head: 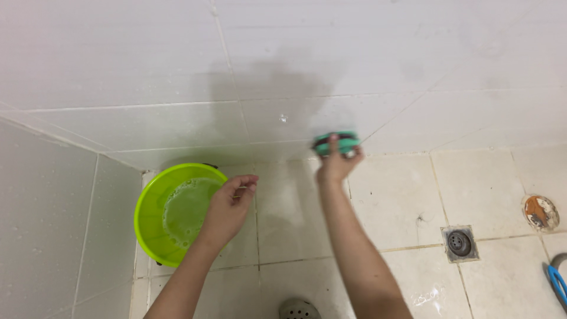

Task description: The person scrubs white tiled walls and floor in a bathroom using a green sponge and soapy water from a green bucket. They repeatedly dip the sponge into the bucket and wipe the wall and floor surfaces.

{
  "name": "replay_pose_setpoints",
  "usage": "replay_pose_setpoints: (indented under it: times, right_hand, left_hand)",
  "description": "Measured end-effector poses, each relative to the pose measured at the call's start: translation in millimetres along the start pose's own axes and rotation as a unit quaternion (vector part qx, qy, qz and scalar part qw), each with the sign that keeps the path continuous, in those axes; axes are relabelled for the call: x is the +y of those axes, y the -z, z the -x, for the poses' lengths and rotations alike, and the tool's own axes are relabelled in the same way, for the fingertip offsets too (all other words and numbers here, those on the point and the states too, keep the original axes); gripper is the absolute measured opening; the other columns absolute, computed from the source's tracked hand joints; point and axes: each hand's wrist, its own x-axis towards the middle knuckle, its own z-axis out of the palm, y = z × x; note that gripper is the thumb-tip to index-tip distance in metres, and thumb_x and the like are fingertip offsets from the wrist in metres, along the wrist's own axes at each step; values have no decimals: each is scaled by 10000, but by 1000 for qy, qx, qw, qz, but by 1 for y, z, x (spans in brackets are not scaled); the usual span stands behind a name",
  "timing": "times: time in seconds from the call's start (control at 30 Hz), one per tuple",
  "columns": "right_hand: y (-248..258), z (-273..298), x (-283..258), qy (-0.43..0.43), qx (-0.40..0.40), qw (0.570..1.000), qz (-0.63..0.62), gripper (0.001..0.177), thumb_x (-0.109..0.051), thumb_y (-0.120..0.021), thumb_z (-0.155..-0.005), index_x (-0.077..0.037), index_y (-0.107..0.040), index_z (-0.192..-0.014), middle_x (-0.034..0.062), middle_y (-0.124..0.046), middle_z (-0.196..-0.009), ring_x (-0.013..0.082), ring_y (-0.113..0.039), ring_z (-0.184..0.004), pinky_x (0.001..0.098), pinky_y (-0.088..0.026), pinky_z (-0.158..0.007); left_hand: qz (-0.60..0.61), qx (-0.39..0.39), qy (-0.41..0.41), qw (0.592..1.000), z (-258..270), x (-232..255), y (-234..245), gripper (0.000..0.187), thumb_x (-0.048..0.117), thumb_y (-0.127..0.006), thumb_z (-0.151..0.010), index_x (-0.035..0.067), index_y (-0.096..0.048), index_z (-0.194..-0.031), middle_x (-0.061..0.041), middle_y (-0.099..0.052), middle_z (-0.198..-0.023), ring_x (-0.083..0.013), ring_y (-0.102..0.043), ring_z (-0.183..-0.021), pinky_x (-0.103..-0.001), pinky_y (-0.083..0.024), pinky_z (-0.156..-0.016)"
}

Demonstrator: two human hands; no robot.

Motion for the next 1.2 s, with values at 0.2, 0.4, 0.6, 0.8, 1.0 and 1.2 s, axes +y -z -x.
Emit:
replay_pose_setpoints:
  times: [0.2, 0.4, 0.6, 0.8, 1.0, 1.2]
  right_hand:
    - [11, -43, -61, 17, 89, 996, -2, 726, -153, -789, -852, -267, -310, -1386, 147, -486, -1443, 337, -608, -1140, 511, -630, -731]
    - [-23, 11, -6, 109, 19, 994, 1, 774, -135, -831, -833, -211, -283, -1374, 150, -469, -1338, 289, -559, -1139, 455, -611, -821]
    - [-13, 66, 49, 232, -113, 939, 226, 708, -102, -874, -819, -96, -379, -1324, 194, -486, -1275, 313, -506, -1179, 454, -474, -990]
    - [40, 83, 75, 244, -249, 771, 533, 626, -97, -780, -750, -133, -559, -1334, 235, -503, -1354, 432, -527, -1201, 491, -459, -1021]
    - [71, 86, 85, 309, -429, 562, 635, 502, -34, -685, -793, -208, -652, -1263, 141, -514, -1480, 401, -538, -1252, 507, -451, -1000]
    - [94, 32, 69, 375, -411, 529, 641, 471, -26, -648, -790, -142, -680, -1246, 144, -540, -1467, 386, -553, -1246, 520, -462, -1001]
  left_hand:
    - [-10, -7, 2, 1000, 1, 1, 1, 249, 192, -617, -972, 85, -716, -1173, -22, -753, -1055, -118, -682, -907, -270, -539, -800]
    - [6, -5, 1, 1000, 1, -5, 8, 268, 176, -613, -964, 80, -706, -1196, -36, -760, -1078, -129, -692, -927, -273, -547, -834]
    - [2, -14, 5, 1000, 3, -3, 3, 267, 180, -609, -967, 73, -703, -1193, -34, -755, -1090, -127, -692, -929, -276, -547, -832]
    - [-19, -7, 12, 1000, 5, -2, 2, 268, 188, -610, -967, 79, -709, -1192, -25, -758, -1077, -123, -670, -905, -272, -534, -810]
    - [-7, -10, 19, 1000, 0, -7, -9, 264, 184, -614, -965, 72, -711, -1185, -30, -760, -1035, -127, -679, -888, -275, -541, -799]
    - [-1, -13, 34, 999, -11, -6, -21, 275, 176, -620, -954, 75, -714, -1191, -20, -750, -1035, -119, -676, -874, -273, -547, -787]
